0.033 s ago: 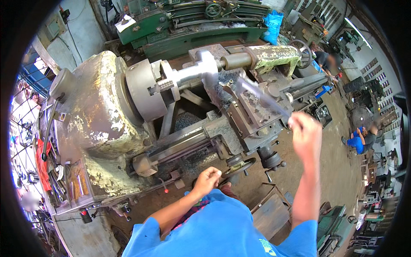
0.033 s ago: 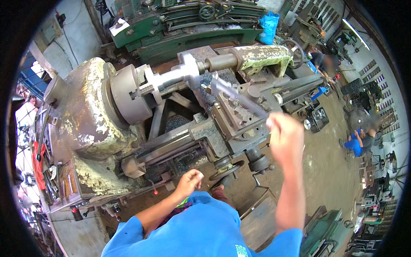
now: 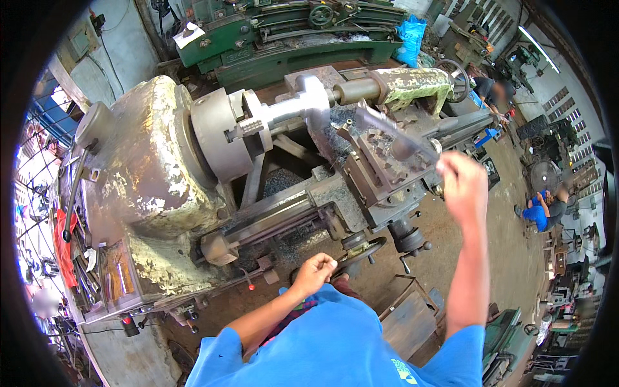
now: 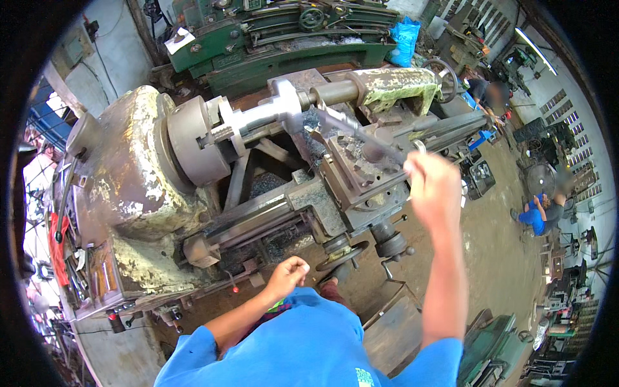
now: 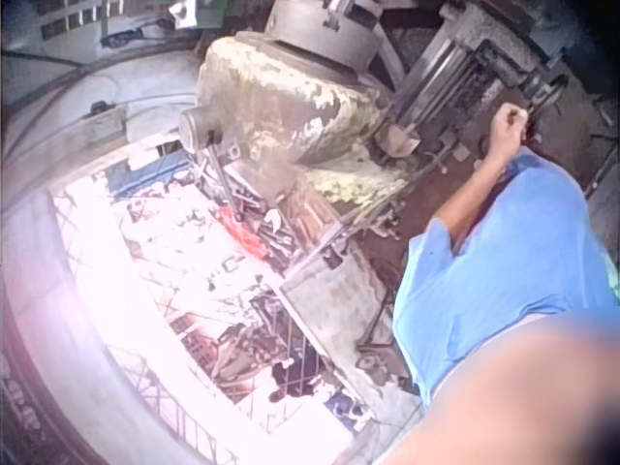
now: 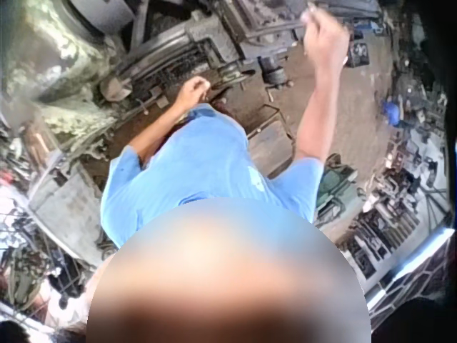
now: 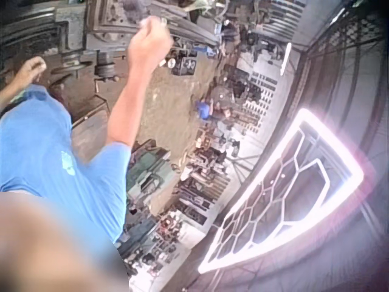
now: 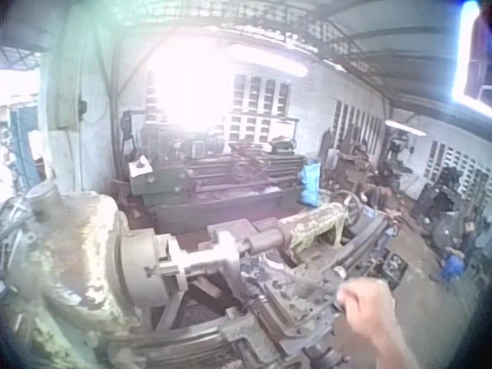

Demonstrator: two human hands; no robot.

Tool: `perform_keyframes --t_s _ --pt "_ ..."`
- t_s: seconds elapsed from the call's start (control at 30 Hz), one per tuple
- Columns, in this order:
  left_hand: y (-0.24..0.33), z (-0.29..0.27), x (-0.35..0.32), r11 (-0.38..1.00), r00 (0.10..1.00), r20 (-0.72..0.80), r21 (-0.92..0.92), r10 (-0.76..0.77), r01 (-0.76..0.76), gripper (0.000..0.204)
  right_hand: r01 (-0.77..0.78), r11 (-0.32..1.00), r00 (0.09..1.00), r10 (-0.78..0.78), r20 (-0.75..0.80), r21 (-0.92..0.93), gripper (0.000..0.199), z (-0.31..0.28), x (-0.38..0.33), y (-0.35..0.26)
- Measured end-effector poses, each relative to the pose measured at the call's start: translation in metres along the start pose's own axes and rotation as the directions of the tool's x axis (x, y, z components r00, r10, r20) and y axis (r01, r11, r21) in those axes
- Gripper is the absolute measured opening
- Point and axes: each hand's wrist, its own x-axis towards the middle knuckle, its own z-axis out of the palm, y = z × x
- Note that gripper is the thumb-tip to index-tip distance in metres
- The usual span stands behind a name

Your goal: The person uses a vernier caliper to measure a cylindrical metal part mounted on a lathe. They adjust the caliper jaws, read the measurement, and then operate the lathe controls to position the tool.

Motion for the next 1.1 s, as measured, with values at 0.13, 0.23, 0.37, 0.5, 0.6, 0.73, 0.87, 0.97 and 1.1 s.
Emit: perform_keyframes --t_s 0.13,0.23,0.37,0.5,0.6,0.73,0.87,0.97,1.1 --pt "-0.018 -0.007 -0.017 0.987 0.999 0.035 0.162 -0.025 0.019 0.011 0.074 0.997 0.985 -0.070 0.158 -0.017 0.010 0.013 0.089 0.037" --pt "-0.034 -0.018 -0.031 0.977 0.998 -0.057 0.210 -0.013 0.025 0.014 0.138 0.990 0.946 -0.131 0.295 -0.003 0.011 0.026 0.131 0.059" --pt "-0.054 -0.041 -0.049 0.976 0.970 -0.240 0.204 -0.019 0.070 0.018 0.132 0.990 0.898 -0.142 0.417 0.055 0.010 0.049 0.166 0.075" --pt "-0.065 -0.065 -0.061 0.978 0.934 -0.355 0.182 -0.033 0.103 0.017 0.149 0.977 0.858 -0.205 0.471 0.155 0.007 0.072 0.183 0.086" --pt "-0.063 -0.077 -0.066 0.973 0.906 -0.421 0.191 -0.034 0.125 0.018 0.109 0.980 0.833 -0.181 0.523 0.164 0.007 0.083 0.188 0.091" --pt "-0.052 -0.083 -0.065 0.981 0.887 -0.457 0.136 -0.064 0.140 0.019 0.075 0.972 0.818 -0.188 0.544 0.222 0.007 0.096 0.193 0.095" --pt "-0.041 -0.083 -0.062 0.984 0.890 -0.452 0.123 -0.061 0.130 0.015 0.052 0.981 0.813 -0.150 0.563 0.186 0.008 0.108 0.199 0.102" --pt "-0.038 -0.081 -0.060 0.988 0.888 -0.455 0.097 -0.063 0.120 0.014 0.172 0.981 0.854 -0.194 0.483 0.089 0.009 0.110 0.199 0.113" --pt "-0.041 -0.080 -0.057 0.980 0.889 -0.456 0.160 -0.036 0.122 0.014 0.309 0.939 0.894 -0.233 0.382 -0.152 0.010 0.104 0.191 0.122"
